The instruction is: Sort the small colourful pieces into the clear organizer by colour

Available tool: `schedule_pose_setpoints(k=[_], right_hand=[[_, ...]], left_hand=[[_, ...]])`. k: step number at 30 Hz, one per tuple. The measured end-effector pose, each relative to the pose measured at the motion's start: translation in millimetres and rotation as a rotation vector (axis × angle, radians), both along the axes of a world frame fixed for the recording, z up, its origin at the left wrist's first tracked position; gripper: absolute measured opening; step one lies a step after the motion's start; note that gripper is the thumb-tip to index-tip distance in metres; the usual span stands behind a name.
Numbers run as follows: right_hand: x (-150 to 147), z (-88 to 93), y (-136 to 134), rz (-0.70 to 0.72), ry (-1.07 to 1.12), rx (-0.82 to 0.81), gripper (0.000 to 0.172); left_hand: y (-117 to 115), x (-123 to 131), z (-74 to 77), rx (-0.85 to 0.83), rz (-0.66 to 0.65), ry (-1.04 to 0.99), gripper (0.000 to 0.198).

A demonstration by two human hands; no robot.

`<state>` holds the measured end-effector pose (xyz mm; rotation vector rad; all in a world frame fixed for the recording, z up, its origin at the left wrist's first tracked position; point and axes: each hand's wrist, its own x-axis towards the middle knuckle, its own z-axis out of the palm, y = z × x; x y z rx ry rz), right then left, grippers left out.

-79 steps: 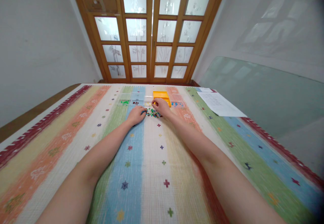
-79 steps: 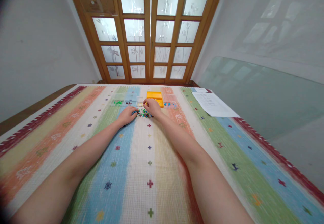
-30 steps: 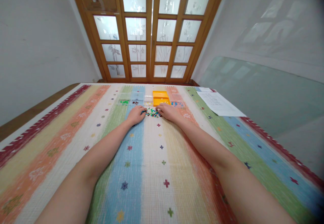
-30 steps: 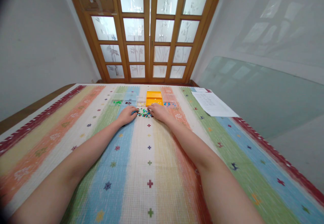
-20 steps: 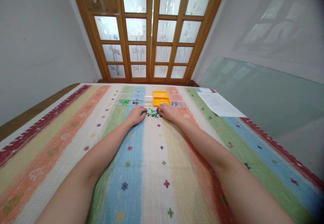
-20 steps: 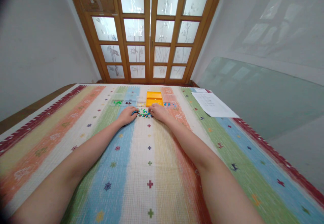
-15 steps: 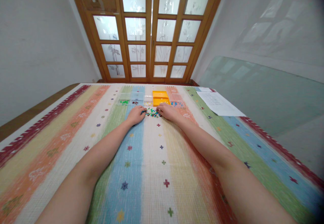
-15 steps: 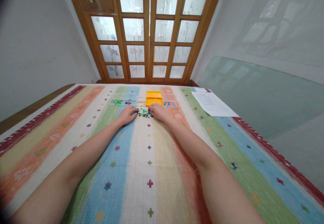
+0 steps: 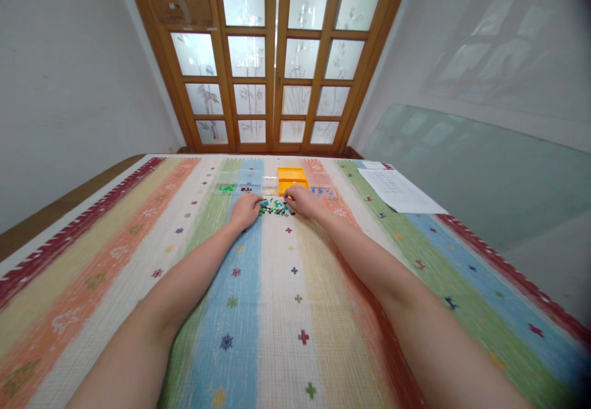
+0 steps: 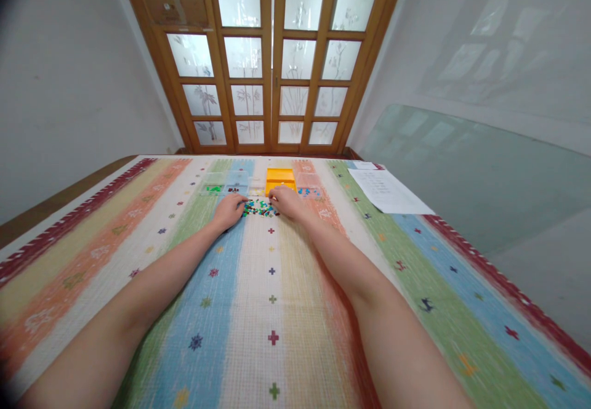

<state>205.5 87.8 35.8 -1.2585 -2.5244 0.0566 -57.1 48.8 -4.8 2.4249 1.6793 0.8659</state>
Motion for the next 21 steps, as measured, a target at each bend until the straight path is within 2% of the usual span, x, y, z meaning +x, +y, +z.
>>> schedule_pose_setpoints(k=[5, 11, 16, 21], right_hand=[[-23.0, 4.2, 16.9, -0.106, 0.125, 0.023, 0.02], [-50.2, 5.0, 28.4, -0.23, 0.148, 0.01, 0.021], [-51.9, -2.0, 29.1, -0.299, 0.167, -0.022, 0.031], [-37.3, -8.2, 17.8, -0.185, 0.171, 0.006, 0.026]], left_hand=[[-1.6, -0.6, 1.8, 0.02, 0.071, 0.026, 0.03], [-3.3, -3.1, 6.3, 0.002, 0.143, 0.073, 0.03], [4.0, -9.1, 1.5, -0.015, 0.078, 0.069, 0.03], [10.5, -13.3, -3.9, -0.018, -0.041, 0.066, 0.029]])
